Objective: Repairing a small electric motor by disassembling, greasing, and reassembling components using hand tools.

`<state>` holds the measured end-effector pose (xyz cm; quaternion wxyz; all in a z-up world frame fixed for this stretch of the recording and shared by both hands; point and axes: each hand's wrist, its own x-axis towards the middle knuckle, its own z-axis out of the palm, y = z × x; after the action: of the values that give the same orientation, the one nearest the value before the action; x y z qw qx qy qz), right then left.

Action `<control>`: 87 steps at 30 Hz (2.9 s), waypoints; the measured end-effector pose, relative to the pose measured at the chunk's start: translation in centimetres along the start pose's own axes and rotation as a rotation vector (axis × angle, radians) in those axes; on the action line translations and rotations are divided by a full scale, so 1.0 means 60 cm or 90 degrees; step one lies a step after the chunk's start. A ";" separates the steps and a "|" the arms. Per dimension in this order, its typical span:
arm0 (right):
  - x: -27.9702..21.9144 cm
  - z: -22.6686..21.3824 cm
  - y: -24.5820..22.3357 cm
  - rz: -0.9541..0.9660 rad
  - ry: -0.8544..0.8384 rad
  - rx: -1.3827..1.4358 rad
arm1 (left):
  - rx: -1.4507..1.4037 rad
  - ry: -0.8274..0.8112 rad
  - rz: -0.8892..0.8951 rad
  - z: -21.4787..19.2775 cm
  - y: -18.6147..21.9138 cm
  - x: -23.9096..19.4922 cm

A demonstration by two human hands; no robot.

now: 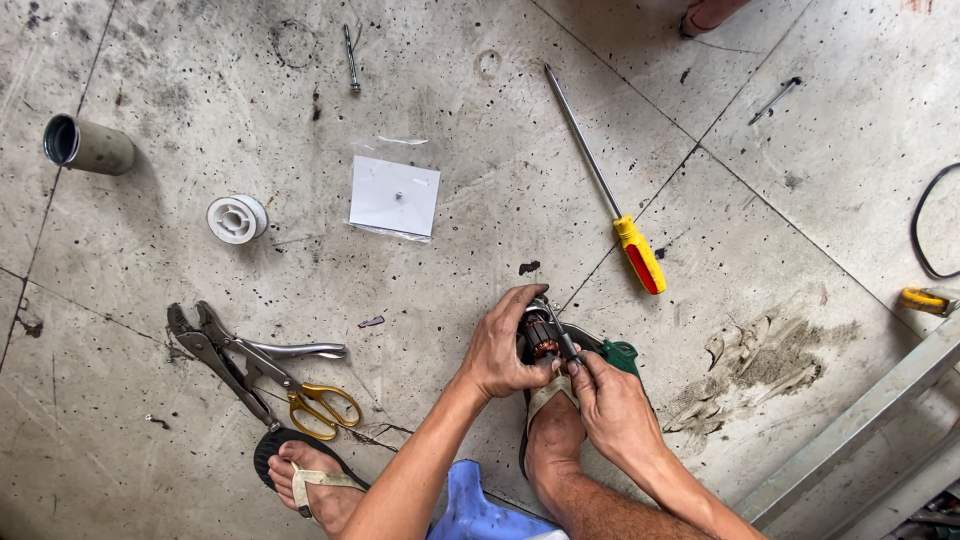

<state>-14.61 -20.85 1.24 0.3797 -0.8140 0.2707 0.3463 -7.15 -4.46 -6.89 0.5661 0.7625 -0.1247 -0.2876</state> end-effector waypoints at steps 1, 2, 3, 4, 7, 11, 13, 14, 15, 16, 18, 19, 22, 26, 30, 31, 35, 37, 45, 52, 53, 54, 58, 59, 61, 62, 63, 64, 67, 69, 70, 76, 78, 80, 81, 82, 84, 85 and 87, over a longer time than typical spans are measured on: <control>0.002 0.000 0.003 0.002 -0.015 -0.019 | 0.007 -0.004 0.004 0.000 -0.003 0.000; 0.004 -0.001 0.005 0.005 -0.031 -0.037 | 0.014 -0.008 0.008 0.001 -0.005 0.001; 0.005 -0.008 0.000 0.004 -0.030 -0.038 | 0.014 -0.007 0.008 0.000 -0.004 0.001; 0.006 -0.015 -0.004 0.000 -0.044 -0.064 | 0.019 -0.006 0.004 0.000 -0.002 0.001; 0.011 -0.028 -0.008 0.002 -0.075 -0.105 | 0.031 -0.017 -0.002 -0.001 0.001 0.004; 0.022 -0.056 -0.028 0.039 -0.153 -0.150 | 0.081 -0.039 0.000 -0.004 0.004 0.006; 0.025 -0.068 -0.036 0.036 -0.163 -0.153 | 0.083 -0.041 0.001 -0.003 0.001 0.005; 0.025 -0.074 -0.039 0.034 -0.172 -0.156 | 0.085 -0.043 0.002 -0.001 0.000 0.004; 0.028 -0.079 -0.041 0.035 -0.172 -0.156 | 0.085 -0.043 0.002 0.001 -0.002 0.003; 0.030 -0.084 -0.042 0.047 -0.183 -0.169 | 0.104 -0.052 -0.003 0.003 -0.003 0.002; 0.035 -0.091 -0.050 0.055 -0.193 -0.182 | 0.124 -0.058 -0.007 0.005 -0.005 0.002; 0.035 -0.093 -0.054 0.059 -0.200 -0.202 | 0.126 -0.049 0.001 0.007 -0.006 0.002; 0.029 -0.100 -0.078 0.056 -0.210 -0.228 | 0.135 -0.038 0.010 0.012 -0.005 0.002; 0.024 -0.102 -0.083 0.036 -0.209 -0.234 | 0.146 -0.043 -0.005 0.013 -0.003 0.001; 0.020 -0.099 -0.090 0.061 -0.220 -0.213 | 0.144 -0.044 -0.007 0.013 -0.002 0.001; 0.019 -0.098 -0.090 0.064 -0.214 -0.202 | 0.143 -0.044 -0.009 0.012 -0.001 0.002; 0.015 -0.089 -0.083 0.076 -0.188 -0.227 | 0.137 -0.042 -0.011 0.012 0.000 0.001; 0.012 -0.082 -0.074 0.056 -0.170 -0.227 | 0.135 -0.031 -0.003 0.014 -0.001 0.001; 0.008 -0.081 -0.075 0.038 -0.138 -0.217 | 0.130 -0.014 0.016 0.013 0.003 0.001; 0.017 -0.098 -0.100 0.095 -0.200 -0.238 | 0.124 0.005 0.027 0.013 0.006 0.004; 0.018 -0.101 -0.105 0.104 -0.205 -0.250 | 0.121 0.008 0.031 0.012 0.006 0.005; 0.022 -0.103 -0.094 0.103 -0.204 -0.248 | 0.123 0.007 0.031 0.012 0.007 0.006; 0.022 -0.137 -0.080 0.128 -0.251 -0.283 | 0.090 -0.010 -0.050 0.019 -0.008 0.014; 0.017 -0.152 -0.082 0.142 -0.237 -0.265 | 0.047 -0.021 -0.099 0.024 -0.017 0.016; 0.000 -0.169 -0.084 0.122 -0.203 -0.310 | -0.034 -0.009 -0.165 0.006 -0.004 0.026; -0.009 -0.178 -0.085 0.105 -0.168 -0.355 | -0.116 0.001 -0.230 -0.002 0.002 0.030; -0.011 -0.169 -0.074 0.100 -0.169 -0.357 | -0.116 0.006 -0.231 -0.012 0.007 0.034; -0.014 -0.160 -0.064 0.068 -0.193 -0.446 | -0.257 0.011 -0.278 -0.021 0.011 0.039; -0.020 -0.117 -0.045 -0.072 -0.147 -0.541 | -0.380 0.005 -0.329 -0.033 0.016 0.042; -0.018 -0.097 -0.052 -0.178 -0.076 -0.545 | -0.362 -0.008 -0.333 -0.033 0.020 0.043; -0.015 -0.092 -0.062 -0.221 -0.057 -0.560 | -0.333 -0.005 -0.333 -0.032 0.023 0.043; 0.002 -0.083 -0.104 -0.242 -0.060 -0.590 | -0.312 -0.002 -0.322 -0.031 0.019 0.043; 0.006 -0.082 -0.107 -0.224 -0.067 -0.591 | -0.299 -0.003 -0.312 -0.030 0.017 0.043; 0.009 -0.083 -0.108 -0.240 -0.057 -0.573 | -0.273 -0.009 -0.308 -0.031 0.018 0.044; 0.010 -0.084 -0.109 -0.239 -0.058 -0.573 | -0.273 -0.010 -0.308 -0.031 0.018 0.044; 0.011 -0.084 -0.110 -0.231 -0.060 -0.568 | -0.273 -0.017 -0.311 -0.031 0.019 0.045; 0.012 -0.085 -0.111 -0.223 -0.062 -0.563 | -0.272 -0.025 -0.314 -0.030 0.019 0.045; 0.013 -0.085 -0.112 -0.236 -0.056 -0.565 | -0.268 -0.025 -0.308 -0.030 0.019 0.045; 0.014 -0.086 -0.111 -0.248 -0.050 -0.566 | -0.265 -0.026 -0.302 -0.030 0.017 0.044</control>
<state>-7.54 -21.40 5.89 0.0629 -0.9192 -0.0751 0.3814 -3.86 -4.75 -6.40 0.6245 0.6322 0.1066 -0.4461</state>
